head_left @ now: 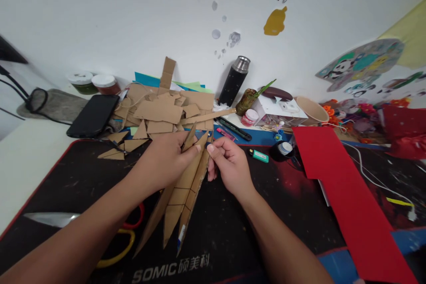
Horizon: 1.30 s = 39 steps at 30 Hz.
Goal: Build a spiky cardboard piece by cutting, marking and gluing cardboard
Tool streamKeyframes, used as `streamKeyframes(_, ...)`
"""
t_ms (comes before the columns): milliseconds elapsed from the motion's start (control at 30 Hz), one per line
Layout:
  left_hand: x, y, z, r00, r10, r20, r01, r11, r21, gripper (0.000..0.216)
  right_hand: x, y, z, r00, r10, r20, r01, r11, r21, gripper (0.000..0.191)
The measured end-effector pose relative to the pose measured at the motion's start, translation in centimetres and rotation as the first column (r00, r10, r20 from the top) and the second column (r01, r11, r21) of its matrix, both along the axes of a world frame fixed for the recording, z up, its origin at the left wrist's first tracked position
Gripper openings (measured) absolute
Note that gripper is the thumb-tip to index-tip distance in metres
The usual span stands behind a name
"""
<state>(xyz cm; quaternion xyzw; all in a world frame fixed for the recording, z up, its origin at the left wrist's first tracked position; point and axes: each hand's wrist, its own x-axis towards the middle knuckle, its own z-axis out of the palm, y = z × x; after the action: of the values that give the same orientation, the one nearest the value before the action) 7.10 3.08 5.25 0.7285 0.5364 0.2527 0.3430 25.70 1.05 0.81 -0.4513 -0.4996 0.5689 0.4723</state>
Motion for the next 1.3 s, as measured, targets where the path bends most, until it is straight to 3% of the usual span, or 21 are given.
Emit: streamKeyframes(1300,-0.31,-0.06,0.08,1.0,-0.017,-0.014,0.017,1.0,0.005,0.031,0.07,0.01,-0.19,0.997,0.051,-0.053,-0.051,0.999,0.002,0.042)
